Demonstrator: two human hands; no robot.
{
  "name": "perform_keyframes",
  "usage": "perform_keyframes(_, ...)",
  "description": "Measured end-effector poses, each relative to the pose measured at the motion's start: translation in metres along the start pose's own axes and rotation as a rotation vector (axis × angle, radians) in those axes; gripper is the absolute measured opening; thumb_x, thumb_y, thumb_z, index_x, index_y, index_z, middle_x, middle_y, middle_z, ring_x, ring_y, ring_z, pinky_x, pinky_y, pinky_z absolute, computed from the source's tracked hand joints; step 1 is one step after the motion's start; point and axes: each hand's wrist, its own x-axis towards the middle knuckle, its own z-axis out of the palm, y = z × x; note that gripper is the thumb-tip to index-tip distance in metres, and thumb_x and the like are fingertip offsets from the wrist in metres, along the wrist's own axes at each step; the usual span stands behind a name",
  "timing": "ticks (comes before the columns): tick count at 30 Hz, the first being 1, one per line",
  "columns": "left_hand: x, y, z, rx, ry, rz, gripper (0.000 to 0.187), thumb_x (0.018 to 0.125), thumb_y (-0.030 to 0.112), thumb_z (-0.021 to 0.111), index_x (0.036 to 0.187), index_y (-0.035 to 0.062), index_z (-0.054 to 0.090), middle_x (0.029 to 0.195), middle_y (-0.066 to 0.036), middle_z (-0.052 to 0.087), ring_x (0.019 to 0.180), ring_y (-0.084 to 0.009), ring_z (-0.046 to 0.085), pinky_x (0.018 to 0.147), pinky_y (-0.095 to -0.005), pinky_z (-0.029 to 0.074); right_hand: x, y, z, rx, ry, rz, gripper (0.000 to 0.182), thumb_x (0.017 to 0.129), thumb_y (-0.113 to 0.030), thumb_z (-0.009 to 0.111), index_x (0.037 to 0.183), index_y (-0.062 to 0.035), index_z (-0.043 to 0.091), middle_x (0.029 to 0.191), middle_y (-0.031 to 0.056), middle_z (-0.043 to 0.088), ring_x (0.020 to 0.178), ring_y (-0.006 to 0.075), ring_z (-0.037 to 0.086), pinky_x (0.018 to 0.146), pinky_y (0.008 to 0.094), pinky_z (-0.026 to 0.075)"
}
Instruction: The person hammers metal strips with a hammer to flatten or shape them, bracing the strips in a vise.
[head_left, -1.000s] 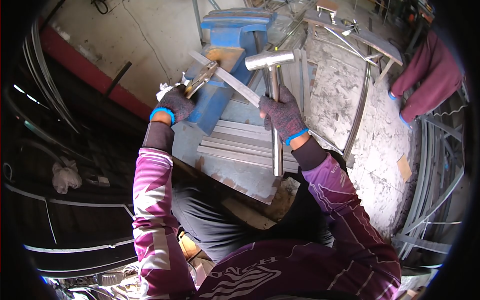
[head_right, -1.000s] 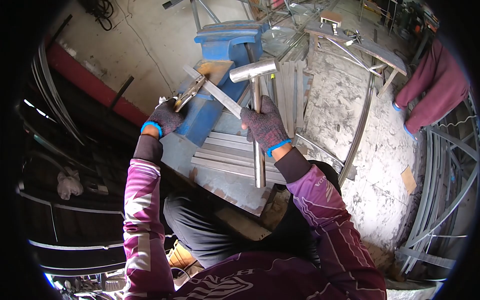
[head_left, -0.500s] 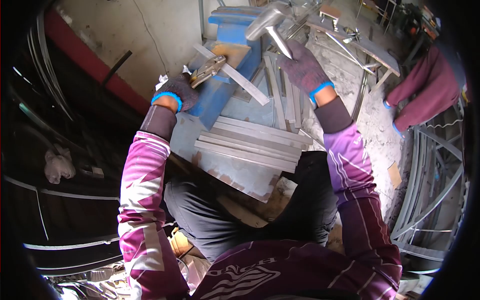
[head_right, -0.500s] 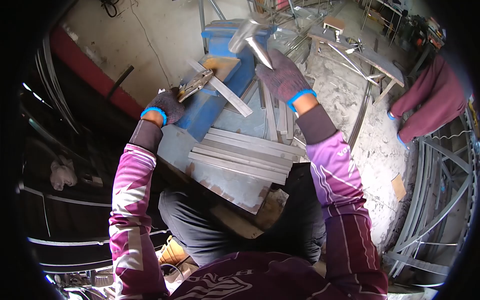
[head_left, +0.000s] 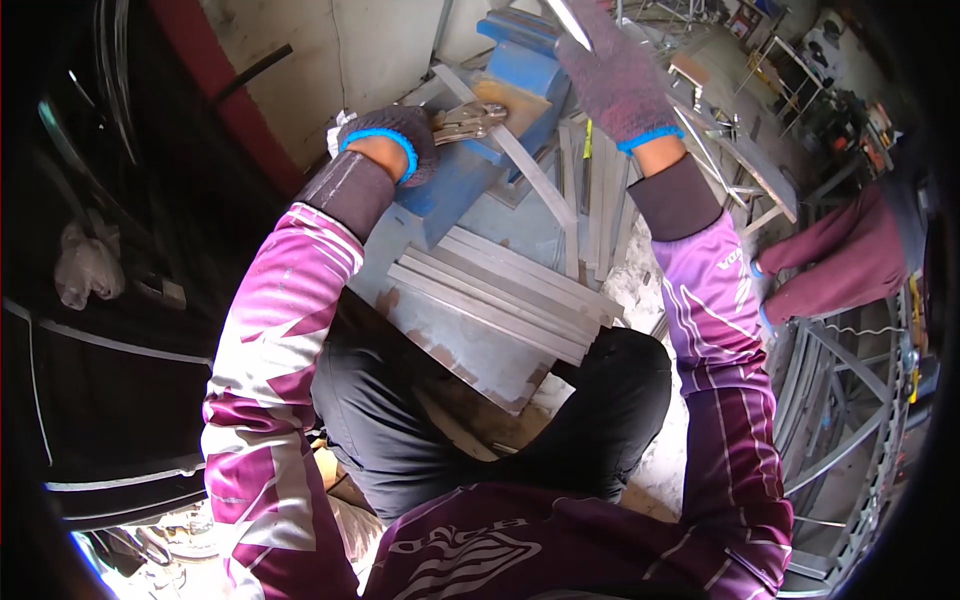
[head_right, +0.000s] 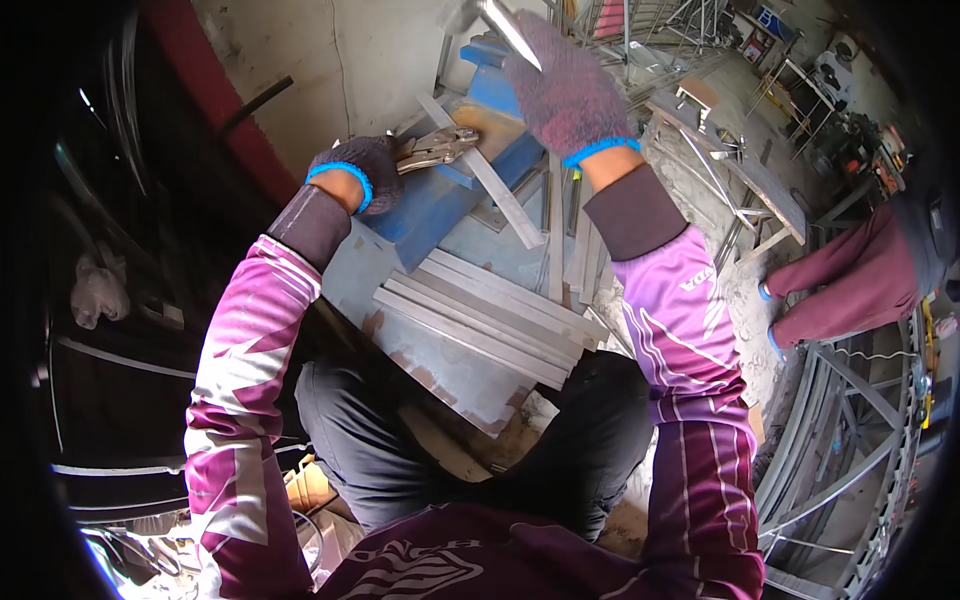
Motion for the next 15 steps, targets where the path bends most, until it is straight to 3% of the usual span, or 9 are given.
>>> perform_keyframes(1,-0.004,0.003,-0.006,0.000,-0.041,-0.017,0.044,0.078,0.018,0.059,0.119,0.0075,0.071,0.113,-0.021,0.072,0.109,-0.0390,0.069,0.091,-0.0465,0.056,-0.005,0.017,0.018,-0.036,0.066,-0.168,0.046,0.095,-0.033,0.058,0.135,-0.0107,0.056,0.122,0.0225,0.066,0.112,0.0426,0.063,0.098,0.0494,0.051)
perform_keyframes(2,-0.005,0.002,-0.003,0.002,-0.043,-0.014,0.044,0.078,0.018,0.059,0.119,0.0075,0.071,0.113,-0.021,0.072,0.109,-0.0390,0.069,0.091,-0.0465,0.056,-0.016,0.034,0.031,-0.037,0.066,-0.164,0.046,0.095,-0.033,0.058,0.135,-0.0107,0.056,0.122,0.0225,0.066,0.112,0.0426,0.063,0.098,0.0494,0.051)
perform_keyframes(4,-0.005,0.002,-0.003,-0.002,-0.046,-0.012,0.045,0.078,0.018,0.059,0.120,0.0071,0.070,0.113,-0.020,0.072,0.109,-0.0387,0.069,0.092,-0.0464,0.056,-0.033,0.048,0.042,-0.303,-0.264,0.056,0.040,0.095,-0.032,0.059,0.127,-0.0082,0.057,0.114,0.0243,0.067,0.106,0.0447,0.064,0.094,0.0517,0.051)
perform_keyframes(6,-0.002,-0.003,0.006,-0.028,0.004,-0.026,0.048,0.078,0.018,0.058,0.124,0.0094,0.069,0.115,-0.019,0.072,0.109,-0.0379,0.069,0.093,-0.0455,0.056,-0.041,0.074,0.040,-0.057,-0.300,0.154,0.034,0.093,-0.033,0.061,0.114,-0.0059,0.059,0.106,0.0240,0.067,0.101,0.0469,0.063,0.089,0.0543,0.049)
perform_keyframes(8,0.000,-0.008,0.011,-0.030,0.034,0.014,0.049,0.079,0.019,0.058,0.125,0.0099,0.068,0.115,-0.019,0.072,0.109,-0.0373,0.069,0.093,-0.0444,0.055,-0.078,0.070,0.042,0.108,-0.174,0.267,0.033,0.090,-0.032,0.067,0.106,-0.0039,0.058,0.096,0.0213,0.066,0.089,0.0383,0.067,0.081,0.0486,0.051)
perform_keyframes(9,0.000,-0.010,0.010,-0.028,0.032,0.007,0.049,0.079,0.019,0.058,0.125,0.0099,0.068,0.115,-0.019,0.072,0.109,-0.0373,0.069,0.093,-0.0444,0.055,-0.092,0.060,0.038,0.114,-0.177,0.264,0.033,0.090,-0.032,0.067,0.106,-0.0039,0.058,0.096,0.0213,0.066,0.089,0.0383,0.067,0.081,0.0486,0.051)
perform_keyframes(11,0.000,-0.009,0.009,-0.002,-0.057,-0.019,0.048,0.079,0.021,0.058,0.124,0.0095,0.069,0.113,-0.020,0.072,0.106,-0.0369,0.070,0.092,-0.0438,0.055,-0.119,0.044,0.028,0.352,-0.223,0.573,0.033,0.086,-0.028,0.073,0.102,-0.0037,0.057,0.085,0.0136,0.062,0.079,0.0245,0.063,0.074,0.0391,0.051)
perform_keyframes(14,-0.001,-0.008,0.016,-0.051,-0.082,-0.008,0.047,0.079,0.022,0.060,0.122,0.0092,0.070,0.109,-0.021,0.073,0.102,-0.0371,0.071,0.090,-0.0438,0.056,-0.148,0.041,0.035,0.540,-0.180,0.615,0.034,0.083,-0.024,0.078,0.099,-0.0037,0.056,0.079,0.0065,0.057,0.073,0.0160,0.058,0.068,0.0335,0.050)
perform_keyframes(15,0.006,-0.011,0.026,-0.012,-0.069,0.002,0.045,0.078,0.021,0.061,0.120,0.0092,0.070,0.105,-0.021,0.073,0.100,-0.0371,0.071,0.088,-0.0437,0.055,-0.156,0.051,0.053,0.639,-0.065,0.449,0.033,0.083,-0.024,0.078,0.099,-0.0050,0.055,0.076,0.0031,0.056,0.065,0.0159,0.056,0.059,0.0346,0.049)
